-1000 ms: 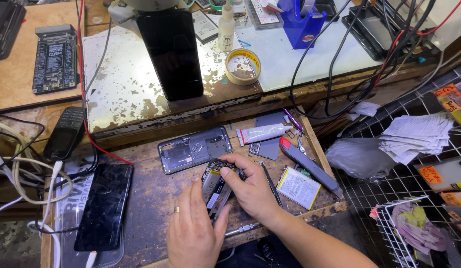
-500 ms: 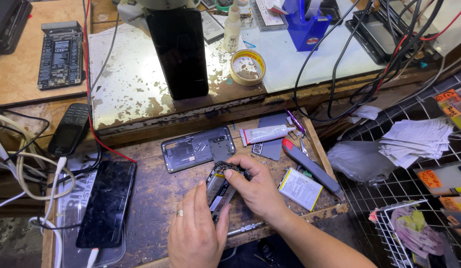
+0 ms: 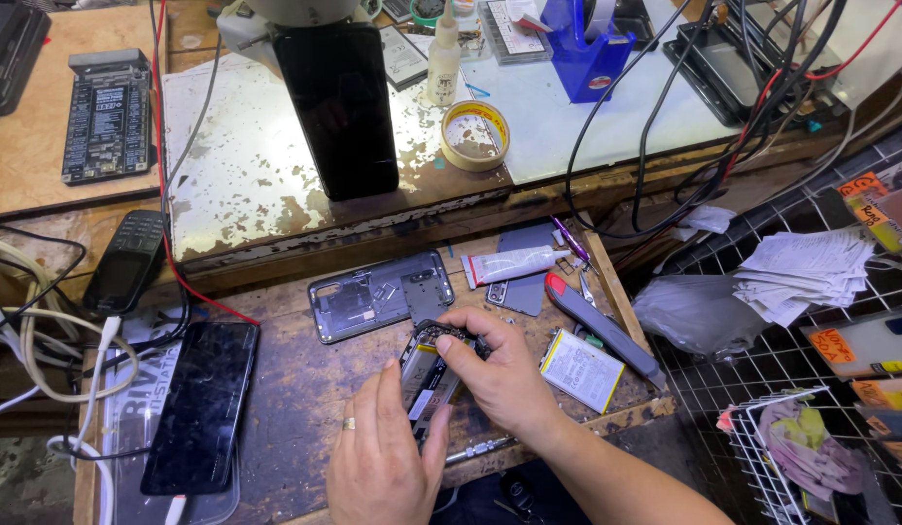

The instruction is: The person disassembles a mobile phone on a repair bench, removes internal components using a screwdriver, and tests the screen by turning the device on.

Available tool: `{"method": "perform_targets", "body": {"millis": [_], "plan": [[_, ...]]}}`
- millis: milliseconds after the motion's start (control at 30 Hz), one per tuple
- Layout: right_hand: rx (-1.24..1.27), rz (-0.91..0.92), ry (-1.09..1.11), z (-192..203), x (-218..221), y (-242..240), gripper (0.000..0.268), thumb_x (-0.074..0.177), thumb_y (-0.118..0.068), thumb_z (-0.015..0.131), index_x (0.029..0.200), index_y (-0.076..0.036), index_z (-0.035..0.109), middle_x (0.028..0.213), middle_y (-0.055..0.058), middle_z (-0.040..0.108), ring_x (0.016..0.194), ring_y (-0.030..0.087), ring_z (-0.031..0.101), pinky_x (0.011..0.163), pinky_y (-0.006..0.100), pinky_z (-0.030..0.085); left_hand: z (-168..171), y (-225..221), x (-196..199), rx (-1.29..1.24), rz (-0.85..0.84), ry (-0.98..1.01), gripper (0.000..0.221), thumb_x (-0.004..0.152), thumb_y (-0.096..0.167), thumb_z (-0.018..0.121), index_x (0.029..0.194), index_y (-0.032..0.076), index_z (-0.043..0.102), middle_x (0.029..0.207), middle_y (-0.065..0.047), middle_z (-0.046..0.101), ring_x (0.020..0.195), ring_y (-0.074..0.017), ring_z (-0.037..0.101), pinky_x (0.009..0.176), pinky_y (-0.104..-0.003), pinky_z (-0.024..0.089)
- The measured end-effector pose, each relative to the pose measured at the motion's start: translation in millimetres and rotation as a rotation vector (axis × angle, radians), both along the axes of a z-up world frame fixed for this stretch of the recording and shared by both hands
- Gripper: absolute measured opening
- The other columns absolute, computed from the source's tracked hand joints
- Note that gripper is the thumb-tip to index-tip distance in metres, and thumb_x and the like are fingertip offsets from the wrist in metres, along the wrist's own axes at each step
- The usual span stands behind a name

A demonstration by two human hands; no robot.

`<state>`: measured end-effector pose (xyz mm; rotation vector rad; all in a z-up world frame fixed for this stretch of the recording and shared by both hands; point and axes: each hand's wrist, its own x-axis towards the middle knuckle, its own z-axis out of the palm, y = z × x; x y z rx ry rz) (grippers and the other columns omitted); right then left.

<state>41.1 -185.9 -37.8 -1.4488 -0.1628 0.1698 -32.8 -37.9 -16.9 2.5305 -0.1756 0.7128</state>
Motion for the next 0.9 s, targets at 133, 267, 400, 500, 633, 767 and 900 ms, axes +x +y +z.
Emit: {"method": "perform_targets", "body": {"millis": [133,267,400,500,633,767,900], "plan": [[-0.045,-0.002,-0.010,0,2,-1,0.016,0.097,-0.008,0.068,0.109,0.002,0.070,0.099,0.001,0.069,0.093,0.007,0.061,0.083,0.024,0.053,-2,0,1,0.005,-0.016,-0.022,0.075,0.076,0.028,0.083,0.132,-0.011,0.051,0.112,-0.024,0.064,0.096,-0.0381,0.068,0.076,-0.044,0.057],[-0.037,0.011,0.020,-2,3,-3,0.016,0.096,-0.009,0.068,0.108,0.002,0.070,0.098,0.002,0.070,0.091,0.007,0.062,0.081,0.025,0.054,-5,-1,-1,0.013,-0.002,-0.020,0.075,0.077,0.029,0.083,0.132,-0.011,0.051,0.112,-0.024,0.064,0.096,-0.0379,0.068,0.076,-0.043,0.057],[0.051,0.018,0.079,-2,5,-2,0.017,0.095,-0.007,0.069,0.108,0.003,0.070,0.098,0.002,0.069,0.090,0.007,0.062,0.080,0.025,0.054,-7,-2,-1,0.053,0.003,-0.035,0.076,0.076,0.030,0.083,0.131,-0.011,0.051,0.112,-0.024,0.064,0.097,-0.0378,0.068,0.079,-0.044,0.058],[0.044,0.041,0.094,-2,4,-3,0.017,0.096,-0.007,0.068,0.109,0.003,0.071,0.098,0.002,0.070,0.089,0.007,0.063,0.079,0.026,0.055,-9,-3,-2,0.042,0.027,0.006,0.077,0.075,0.032,0.084,0.132,-0.010,0.051,0.112,-0.024,0.065,0.096,-0.0370,0.069,0.075,-0.043,0.058],[-0.032,0.039,0.056,-2,3,-3,0.019,0.096,-0.008,0.068,0.112,0.003,0.071,0.100,0.003,0.072,0.091,0.006,0.063,0.081,0.024,0.055,-10,2,-2,-0.039,-0.008,0.060,0.078,0.074,0.031,0.084,0.133,-0.009,0.051,0.113,-0.024,0.064,0.097,-0.0373,0.069,0.073,-0.042,0.058],[0.073,0.061,0.112,-4,2,-1,0.021,0.097,-0.008,0.067,0.114,0.004,0.069,0.101,0.003,0.072,0.091,0.007,0.064,0.081,0.025,0.056,-13,5,-2,-0.045,-0.005,0.087,0.078,0.072,0.030,0.085,0.132,-0.008,0.052,0.112,-0.024,0.064,0.095,-0.0374,0.070,0.071,-0.043,0.058],[0.031,0.039,0.052,-7,-1,-1,0.020,0.097,-0.008,0.065,0.114,0.003,0.067,0.101,0.001,0.070,0.092,0.006,0.062,0.082,0.024,0.054,-15,5,-2,0.004,-0.016,0.012,0.078,0.074,0.031,0.084,0.133,-0.009,0.051,0.113,-0.023,0.063,0.095,-0.0381,0.069,0.073,-0.044,0.058]]}}
